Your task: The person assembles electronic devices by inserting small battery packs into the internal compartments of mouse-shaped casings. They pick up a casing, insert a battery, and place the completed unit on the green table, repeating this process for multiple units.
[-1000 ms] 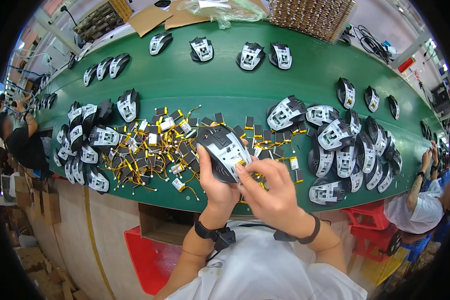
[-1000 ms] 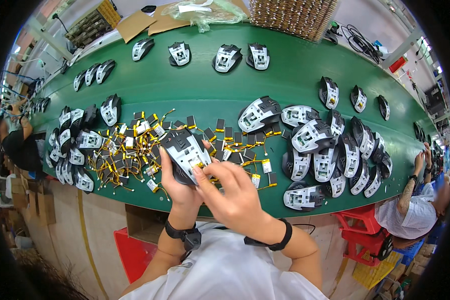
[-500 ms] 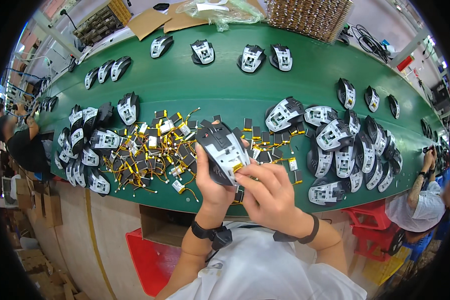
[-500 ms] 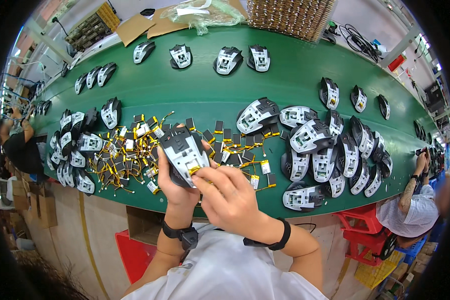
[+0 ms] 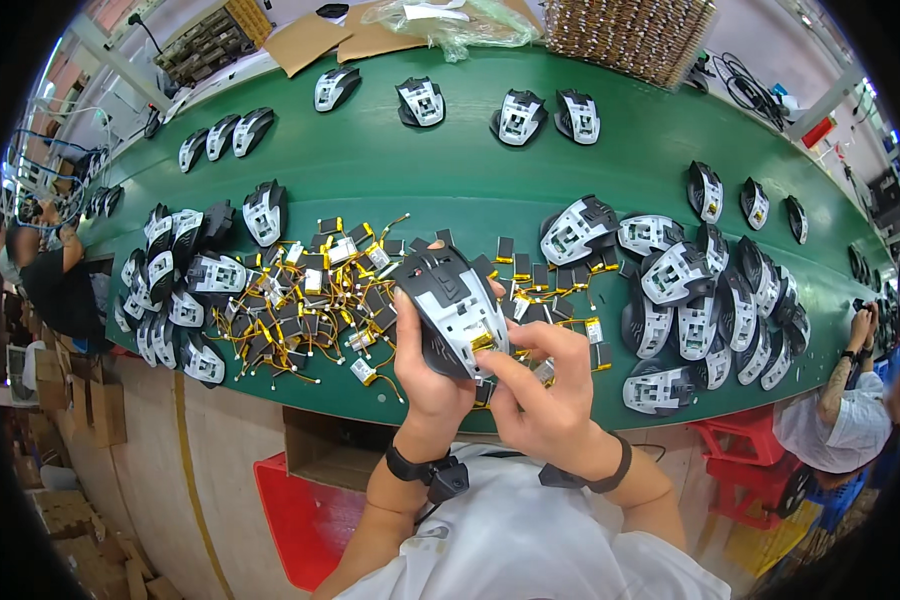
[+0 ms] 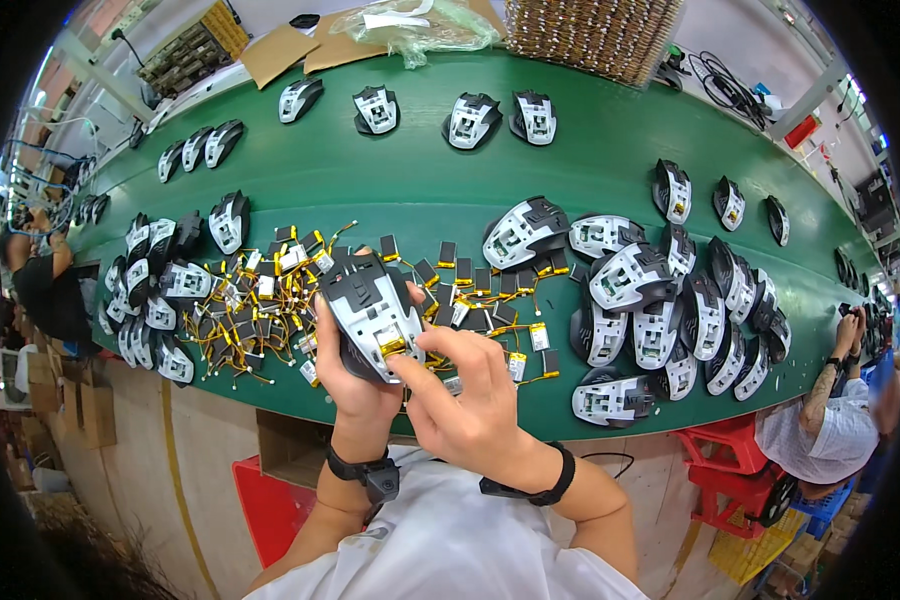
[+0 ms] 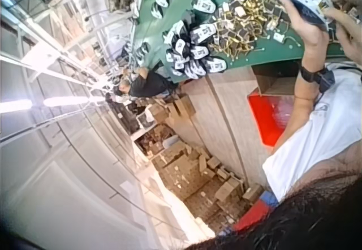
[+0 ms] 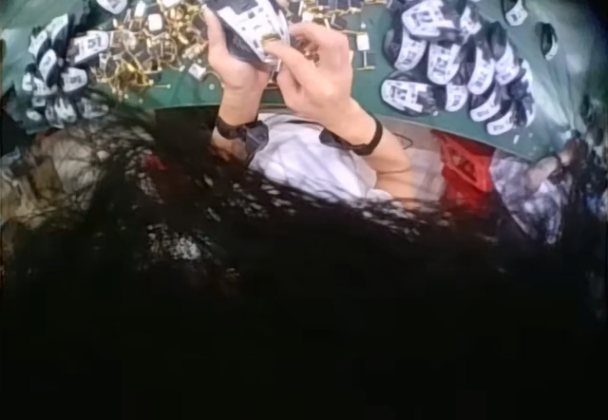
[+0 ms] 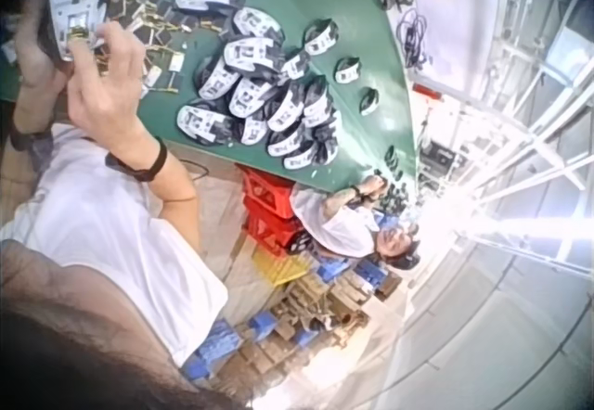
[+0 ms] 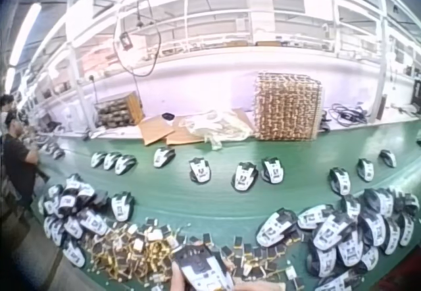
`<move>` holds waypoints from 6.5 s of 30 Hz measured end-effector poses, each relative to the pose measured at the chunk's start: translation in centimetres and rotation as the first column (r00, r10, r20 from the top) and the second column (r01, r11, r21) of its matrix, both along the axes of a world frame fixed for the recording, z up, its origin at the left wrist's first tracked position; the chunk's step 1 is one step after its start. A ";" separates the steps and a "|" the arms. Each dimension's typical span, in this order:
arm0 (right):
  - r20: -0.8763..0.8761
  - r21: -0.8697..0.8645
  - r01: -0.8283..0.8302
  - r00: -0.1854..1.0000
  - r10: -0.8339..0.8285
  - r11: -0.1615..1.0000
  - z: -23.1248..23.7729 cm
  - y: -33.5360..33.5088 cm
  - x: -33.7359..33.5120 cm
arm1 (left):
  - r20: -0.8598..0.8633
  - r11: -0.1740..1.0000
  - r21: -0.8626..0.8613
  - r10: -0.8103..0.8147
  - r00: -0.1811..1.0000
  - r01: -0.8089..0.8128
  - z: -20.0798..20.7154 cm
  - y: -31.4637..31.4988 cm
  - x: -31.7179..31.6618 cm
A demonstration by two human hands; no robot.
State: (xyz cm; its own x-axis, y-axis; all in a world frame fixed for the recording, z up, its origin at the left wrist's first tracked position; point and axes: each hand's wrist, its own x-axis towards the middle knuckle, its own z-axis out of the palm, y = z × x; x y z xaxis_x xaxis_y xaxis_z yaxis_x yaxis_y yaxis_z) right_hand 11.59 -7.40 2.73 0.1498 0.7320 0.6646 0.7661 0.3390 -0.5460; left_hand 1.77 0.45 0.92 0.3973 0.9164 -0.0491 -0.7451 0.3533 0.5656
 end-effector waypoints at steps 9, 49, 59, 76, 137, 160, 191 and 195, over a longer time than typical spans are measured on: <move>-0.111 -0.056 -0.212 0.972 0.205 0.976 1.3 0.6 2.5 | 0.041 0.996 -0.023 -0.083 0.996 0.084 -0.2 0.9 -0.6; -0.079 -0.383 0.233 0.956 -0.283 0.894 -2.6 -9.2 10.6 | -0.780 0.559 0.502 0.623 0.066 0.660 -3.2 15.9 34.3; 0.252 -0.438 0.214 0.962 -0.110 0.873 -2.3 -8.3 11.6 | -0.533 0.613 0.253 0.734 -0.421 0.749 -3.7 22.5 31.6; -0.539 -0.452 -0.102 0.822 -0.181 0.886 -2.7 -7.5 9.4 | -0.645 0.444 0.764 0.494 0.583 0.468 1.5 18.5 20.3; -0.809 -0.404 -0.274 0.552 -0.201 0.873 -1.1 -0.7 2.5 | -0.133 0.968 0.249 -0.010 0.991 0.043 0.0 -1.3 0.6; -0.942 -0.325 -0.556 0.266 -0.206 0.765 -0.7 -0.7 3.3 | -0.020 0.981 0.172 -0.090 0.996 0.092 -0.1 -0.7 -0.4; -0.849 -0.354 -0.232 0.486 -0.207 0.906 -1.2 -0.7 1.3 | -0.136 0.959 0.284 0.038 0.990 0.002 0.0 -0.9 0.0; -0.844 -0.369 -0.248 0.494 -0.210 0.896 -1.1 -0.8 1.6 | -0.154 0.957 0.288 0.030 0.988 0.016 0.1 -0.9 0.0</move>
State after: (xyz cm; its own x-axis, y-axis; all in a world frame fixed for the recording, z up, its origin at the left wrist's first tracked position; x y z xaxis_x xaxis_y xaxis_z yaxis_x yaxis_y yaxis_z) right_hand 13.14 -8.17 1.59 0.4459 0.8845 -0.1370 -0.1607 -0.0714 -0.9844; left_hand 1.81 -0.45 0.99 0.3990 0.9035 0.1565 -0.6419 0.1533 0.7513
